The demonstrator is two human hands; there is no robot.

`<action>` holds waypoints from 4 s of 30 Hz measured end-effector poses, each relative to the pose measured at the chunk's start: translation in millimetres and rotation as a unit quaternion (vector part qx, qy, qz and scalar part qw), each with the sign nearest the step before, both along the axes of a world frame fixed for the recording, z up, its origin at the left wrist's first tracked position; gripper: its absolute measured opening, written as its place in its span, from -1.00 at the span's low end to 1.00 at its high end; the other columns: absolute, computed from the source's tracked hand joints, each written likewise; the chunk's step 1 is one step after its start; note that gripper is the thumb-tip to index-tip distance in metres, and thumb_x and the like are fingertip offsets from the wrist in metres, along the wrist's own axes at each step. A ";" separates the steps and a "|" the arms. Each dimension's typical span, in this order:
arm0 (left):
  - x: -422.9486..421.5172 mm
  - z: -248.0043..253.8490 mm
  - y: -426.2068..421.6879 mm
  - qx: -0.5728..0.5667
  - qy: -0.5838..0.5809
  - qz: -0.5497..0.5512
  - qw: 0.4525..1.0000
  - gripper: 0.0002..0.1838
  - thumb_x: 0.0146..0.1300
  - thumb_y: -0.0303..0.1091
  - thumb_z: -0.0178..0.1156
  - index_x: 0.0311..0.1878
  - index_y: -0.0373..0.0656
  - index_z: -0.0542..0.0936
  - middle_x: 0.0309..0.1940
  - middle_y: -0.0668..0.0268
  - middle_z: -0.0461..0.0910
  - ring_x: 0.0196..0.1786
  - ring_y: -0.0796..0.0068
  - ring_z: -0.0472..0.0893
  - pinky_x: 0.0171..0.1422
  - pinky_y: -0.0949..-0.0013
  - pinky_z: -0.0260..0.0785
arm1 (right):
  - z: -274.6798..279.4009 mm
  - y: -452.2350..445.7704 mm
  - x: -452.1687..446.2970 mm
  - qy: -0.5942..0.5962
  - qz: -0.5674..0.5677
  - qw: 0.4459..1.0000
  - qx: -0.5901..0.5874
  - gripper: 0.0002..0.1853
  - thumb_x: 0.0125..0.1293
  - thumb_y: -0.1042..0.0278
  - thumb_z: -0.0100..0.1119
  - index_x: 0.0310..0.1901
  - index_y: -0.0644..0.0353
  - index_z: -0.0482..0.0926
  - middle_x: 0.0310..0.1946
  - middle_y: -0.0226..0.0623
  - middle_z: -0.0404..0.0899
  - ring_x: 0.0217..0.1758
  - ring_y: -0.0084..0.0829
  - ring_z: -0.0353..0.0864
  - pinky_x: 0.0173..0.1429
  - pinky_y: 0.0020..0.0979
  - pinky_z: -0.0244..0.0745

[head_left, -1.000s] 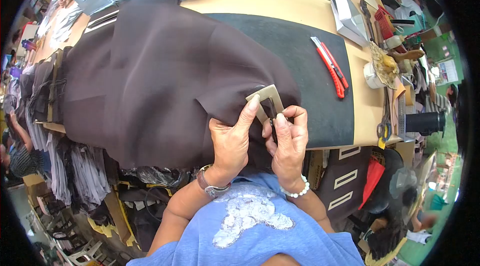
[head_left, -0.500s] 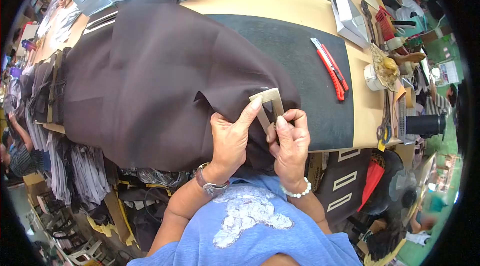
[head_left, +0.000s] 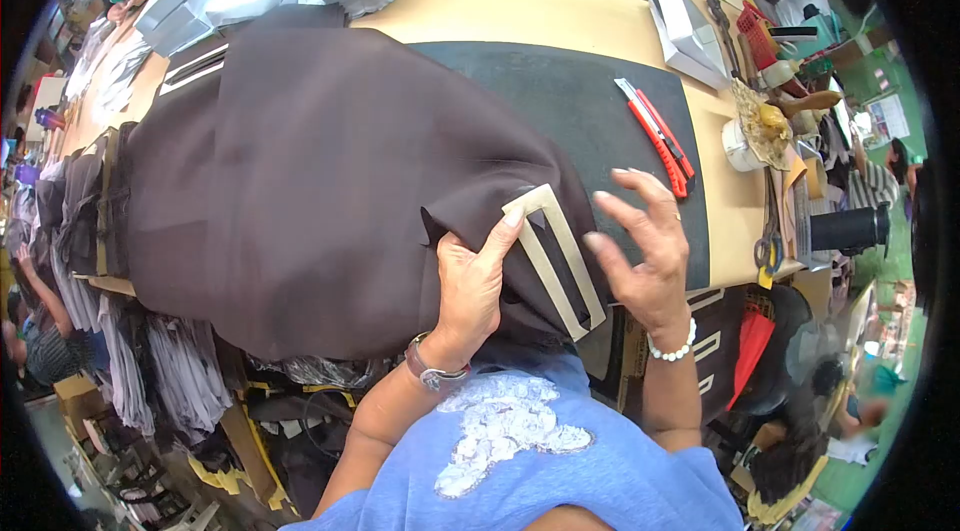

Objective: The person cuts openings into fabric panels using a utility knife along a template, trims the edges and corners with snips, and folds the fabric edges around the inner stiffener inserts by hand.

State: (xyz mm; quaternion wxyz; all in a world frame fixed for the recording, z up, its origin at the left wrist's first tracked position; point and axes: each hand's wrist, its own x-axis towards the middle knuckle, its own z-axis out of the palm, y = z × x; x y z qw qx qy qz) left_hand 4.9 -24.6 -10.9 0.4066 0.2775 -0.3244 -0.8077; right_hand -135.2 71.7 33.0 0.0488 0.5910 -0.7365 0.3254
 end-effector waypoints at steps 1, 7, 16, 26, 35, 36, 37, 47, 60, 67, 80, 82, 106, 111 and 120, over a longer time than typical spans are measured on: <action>0.2 0.3 -0.7 -0.001 0.004 -0.007 1.000 -0.80 0.26 -0.41 0.21 -0.08 -0.25 0.59 -0.16 0.31 0.62 -0.11 0.57 0.57 0.06 0.45 0.40 | 6.1 -7.8 1.9 0.012 0.060 0.998 -0.004 -0.68 0.01 0.42 0.32 -0.12 0.12 0.62 0.03 -0.20 0.48 0.12 -0.15 0.44 0.21 -0.16 0.31; 1.4 0.4 0.4 0.013 -0.006 -0.010 1.000 -0.80 0.26 -0.42 0.20 -0.08 -0.26 0.59 -0.15 0.32 0.62 -0.13 0.58 0.58 0.02 0.47 0.42 | 2.2 -40.4 -4.0 0.143 0.211 0.967 -0.005 -0.80 -0.01 0.37 0.27 -0.27 0.08 0.61 -0.03 -0.33 0.52 0.12 -0.28 0.46 0.22 -0.15 0.32; 6.7 -6.1 -3.7 0.027 0.014 -0.056 0.998 -0.81 0.30 -0.40 0.16 -0.09 -0.28 0.60 -0.16 0.33 0.63 -0.15 0.62 0.59 -0.02 0.50 0.43 | 4.1 -66.6 -13.7 0.002 0.275 0.961 0.021 -0.88 0.00 0.45 0.29 -0.40 0.18 0.55 -0.35 -0.36 0.57 -0.17 -0.33 0.57 0.06 -0.25 0.41; 5.8 -2.8 -5.8 0.027 0.018 -0.024 0.999 -0.80 0.32 -0.43 0.11 -0.04 -0.27 0.57 -0.15 0.28 0.63 -0.10 0.55 0.59 0.05 0.44 0.42 | -0.7 -80.3 7.5 0.048 0.071 0.991 -0.102 -0.92 0.22 0.54 0.12 -0.25 0.29 0.50 -0.37 -0.15 0.59 -0.37 -0.23 0.62 -0.34 -0.37 0.47; 1.8 5.0 -18.1 0.032 0.068 0.043 0.996 -0.82 0.33 -0.41 0.11 -0.07 -0.23 0.59 -0.17 0.26 0.64 -0.09 0.54 0.58 0.06 0.45 0.40 | -13.1 -11.2 60.0 -0.236 -0.062 0.969 0.029 -0.65 0.18 0.57 0.14 0.04 0.30 0.44 -0.26 -0.06 0.60 -0.24 -0.15 0.65 -0.19 -0.29 0.52; 3.1 2.8 -20.3 0.017 0.070 0.043 0.996 -0.81 0.33 -0.40 0.11 -0.06 -0.23 0.59 -0.16 0.26 0.65 -0.09 0.54 0.58 0.07 0.44 0.40 | -16.0 -3.0 61.0 -0.249 -0.076 0.965 0.041 -0.64 0.18 0.58 0.13 0.06 0.30 0.43 -0.25 -0.06 0.60 -0.23 -0.16 0.66 -0.19 -0.30 0.53; 4.1 0.1 -18.7 0.015 0.059 0.042 0.997 -0.82 0.33 -0.40 0.11 -0.06 -0.23 0.59 -0.17 0.27 0.65 -0.09 0.55 0.58 0.07 0.45 0.40 | -16.6 3.4 61.9 -0.261 -0.084 0.961 0.037 -0.63 0.19 0.59 0.12 0.07 0.31 0.43 -0.24 -0.05 0.60 -0.22 -0.17 0.66 -0.19 -0.31 0.54; 55.8 21.0 -27.4 -0.436 -0.285 0.323 0.790 -0.37 0.07 -0.57 0.30 0.25 -0.28 0.34 0.07 0.15 0.47 0.08 0.27 0.48 0.17 0.24 0.32 | -29.5 14.5 47.3 -0.216 -0.024 0.975 0.048 -0.51 0.16 0.68 0.10 0.18 0.30 0.39 -0.25 0.01 0.63 -0.17 -0.20 0.69 -0.13 -0.34 0.59; -6.7 10.5 -93.9 -0.660 -0.192 -0.416 0.596 -0.88 0.04 -0.39 0.26 -0.35 -0.21 0.65 -0.46 0.23 0.56 -0.28 0.22 0.57 -0.14 0.22 0.38 | -48.9 7.9 34.2 -0.004 0.049 0.999 -0.021 -0.59 0.06 0.68 0.22 0.02 0.38 0.51 -0.37 -0.19 0.64 -0.29 -0.31 0.65 -0.20 -0.34 0.54; 10.6 -4.5 -104.1 -0.682 -0.152 -0.352 0.622 -0.86 0.08 -0.32 0.28 -0.30 -0.10 0.69 -0.43 0.38 0.53 -0.28 0.39 0.52 -0.10 0.31 0.29 | -47.8 19.8 21.0 0.055 0.116 0.992 0.002 -0.67 0.05 0.68 0.22 -0.07 0.37 0.54 -0.35 -0.21 0.62 -0.24 -0.31 0.62 -0.11 -0.27 0.52; 13.5 -15.4 -107.4 -0.709 -0.136 -0.339 0.604 -0.85 0.10 -0.31 0.24 -0.26 -0.03 0.71 -0.41 0.42 0.46 -0.28 0.47 0.47 -0.04 0.33 0.25 | -38.0 18.4 31.4 -0.086 -0.073 0.991 0.069 -0.65 0.06 0.60 0.26 -0.05 0.29 0.52 -0.34 -0.21 0.54 -0.27 -0.24 0.51 -0.09 -0.23 0.38; 12.9 -17.3 -108.2 -0.712 -0.123 -0.336 0.604 -0.86 0.11 -0.31 0.23 -0.28 -0.04 0.71 -0.41 0.42 0.46 -0.28 0.47 0.47 -0.03 0.33 0.26 | -39.6 15.4 35.2 -0.025 -0.083 0.993 0.080 -0.62 0.06 0.58 0.26 -0.03 0.26 0.52 -0.22 -0.19 0.51 -0.14 -0.20 0.49 0.01 -0.23 0.35; 41.0 -17.9 -136.5 -0.737 -0.217 -0.232 0.597 -0.67 0.01 -0.09 0.32 -0.31 -0.13 0.52 -0.35 0.34 0.43 -0.21 0.36 0.43 -0.13 0.33 0.25 | -49.2 -55.1 54.3 0.148 -0.051 0.955 0.252 -0.31 0.31 0.09 0.01 0.42 -0.01 0.02 0.42 -0.02 -0.07 0.47 0.17 -0.19 0.31 0.42 -0.31; 43.9 -22.7 -135.4 -0.751 -0.216 -0.212 0.587 -0.63 0.04 -0.04 0.29 -0.27 -0.14 0.52 -0.33 0.33 0.42 -0.20 0.34 0.42 -0.12 0.33 0.25 | -54.0 -84.3 63.5 0.167 -0.017 0.963 0.211 -0.29 0.29 0.05 0.05 0.42 -0.05 0.03 0.41 -0.02 -0.06 0.47 0.17 -0.17 0.30 0.43 -0.29; 84.8 -9.0 -106.9 -0.723 -0.301 -0.196 0.591 -0.40 0.01 -0.17 0.33 0.12 -0.26 0.46 0.16 0.12 0.44 0.19 0.20 0.43 0.30 0.13 0.22 | -15.6 -51.7 20.7 0.069 0.045 0.941 0.329 0.31 -0.29 -0.37 0.39 0.41 0.23 -0.07 0.42 0.10 -0.10 0.47 0.19 -0.19 0.35 0.34 -0.24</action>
